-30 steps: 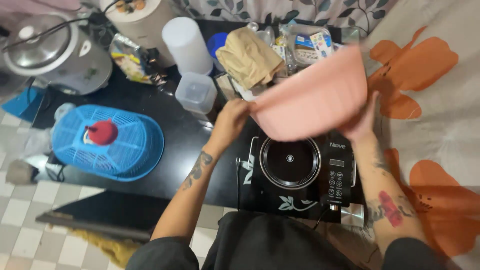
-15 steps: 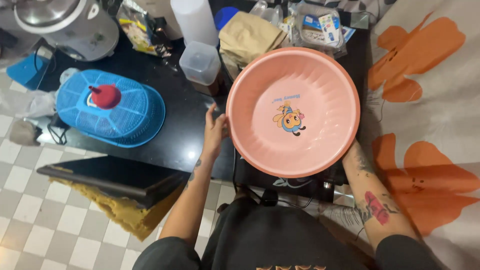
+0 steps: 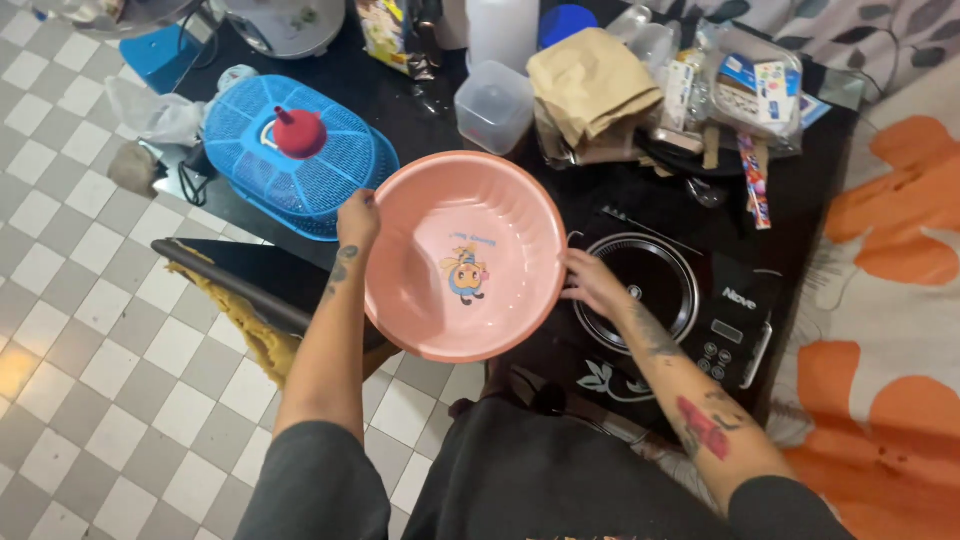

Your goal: Organizing various household items and snacks on a table.

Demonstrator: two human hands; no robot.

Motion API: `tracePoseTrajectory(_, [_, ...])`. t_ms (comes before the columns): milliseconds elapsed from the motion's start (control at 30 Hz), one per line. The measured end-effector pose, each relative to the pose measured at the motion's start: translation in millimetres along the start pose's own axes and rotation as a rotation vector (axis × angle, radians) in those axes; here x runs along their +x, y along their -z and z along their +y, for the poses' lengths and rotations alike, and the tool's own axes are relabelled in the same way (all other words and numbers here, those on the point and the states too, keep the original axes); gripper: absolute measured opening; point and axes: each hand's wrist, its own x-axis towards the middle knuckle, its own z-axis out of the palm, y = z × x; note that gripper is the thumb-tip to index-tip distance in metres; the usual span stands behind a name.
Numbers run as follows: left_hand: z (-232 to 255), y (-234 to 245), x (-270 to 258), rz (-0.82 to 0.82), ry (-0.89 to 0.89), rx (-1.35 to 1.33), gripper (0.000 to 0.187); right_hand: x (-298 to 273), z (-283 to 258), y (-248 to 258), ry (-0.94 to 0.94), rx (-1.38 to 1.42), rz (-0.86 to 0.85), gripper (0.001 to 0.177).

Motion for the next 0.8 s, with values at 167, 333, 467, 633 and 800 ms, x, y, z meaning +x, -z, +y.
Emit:
tracePoseTrajectory(167, [-82.2,-50.1,27.9,0.068,-0.100,-0.017,0.025,40.4,10.8,-8.7,-0.014,-0.076,0.048,0.039])
tracePoseTrajectory(333, [-62.2,-43.2,24.0,0.068,-0.117,-0.059,0.025,62.2,12.2,5.1,-0.011,-0.093,0.068,0.039])
tracePoseTrajectory(467, [-25.9,-26.5,29.6,0.071,-0.214,-0.012,0.026,69.4,-0.6,21.3,-0.011,-0.095,0.088,0.039])
tracePoseTrajectory(633, [99.1,1.7,33.0,0.155,-0.443,-0.142,0.034,101.3,-30.6,79.4,0.076,-0.027,0.222,0.045])
tracePoseTrajectory(800, [173.0,-109.3,32.7,-0.353,-0.408,-0.713,0.040,146.3,-103.5,117.0,0.174,0.129,0.550,0.088])
